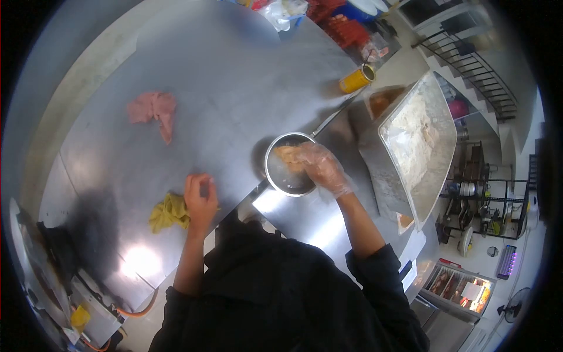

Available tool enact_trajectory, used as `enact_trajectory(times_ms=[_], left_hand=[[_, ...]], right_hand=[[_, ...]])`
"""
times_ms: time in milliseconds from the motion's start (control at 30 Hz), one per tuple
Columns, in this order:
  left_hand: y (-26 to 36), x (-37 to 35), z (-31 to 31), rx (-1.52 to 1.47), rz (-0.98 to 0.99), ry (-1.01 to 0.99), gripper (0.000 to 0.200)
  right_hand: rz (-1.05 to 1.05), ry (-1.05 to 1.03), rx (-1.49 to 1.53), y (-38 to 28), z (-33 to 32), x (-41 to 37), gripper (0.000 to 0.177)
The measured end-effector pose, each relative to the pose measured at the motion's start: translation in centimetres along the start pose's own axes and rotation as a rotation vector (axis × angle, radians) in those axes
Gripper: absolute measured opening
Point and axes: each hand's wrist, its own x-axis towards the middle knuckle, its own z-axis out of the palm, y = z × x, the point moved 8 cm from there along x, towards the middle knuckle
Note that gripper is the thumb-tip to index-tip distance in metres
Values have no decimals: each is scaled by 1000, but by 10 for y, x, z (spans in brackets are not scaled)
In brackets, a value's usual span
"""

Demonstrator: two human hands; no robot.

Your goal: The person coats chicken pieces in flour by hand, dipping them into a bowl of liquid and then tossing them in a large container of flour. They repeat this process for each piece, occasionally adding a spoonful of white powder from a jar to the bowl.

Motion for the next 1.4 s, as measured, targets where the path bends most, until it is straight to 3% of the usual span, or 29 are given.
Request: enact_trajectory(times_ms=[100,200,300,500,800,900,967,1067,1200,1300,1400], left_hand=[[2,1,2,15,12,-8,10],[1,2,6,40,26,-10,8],[4,3,11,71,54,-13,7],[-14,-4,35,10,-4,-61,9],[-3,8,62,54,9,-175,9],[1,12,65,57,60,-175,8],[3,12,67,88,86,-182,8],[-3,8,73,80,56,-209,9],[-15,0,80,69,-12,-238,12],[-8,-1,80,48,-18,-234,14],[-18,-5,80,53,-58,-206,15]], right_hand=[[22,86,-21,-3,-9,-11,18],[226,103,170,-3,-15,-21,16],[184,55,339,-19,-15,-18,16],[-79,21,23,-25,-2,-32,24],[-151,-183,-559,-10,45,-50,36],[-125,-55,-303,-32,12,-45,32],[-46,16,-62,-71,-46,-32,28],[-237,161,-61,-101,-111,-27,27],[80,230,1363,-77,-203,-40,23],[148,379,479,-59,-293,-70,16],[389,453,365,-32,-331,-95,16]])
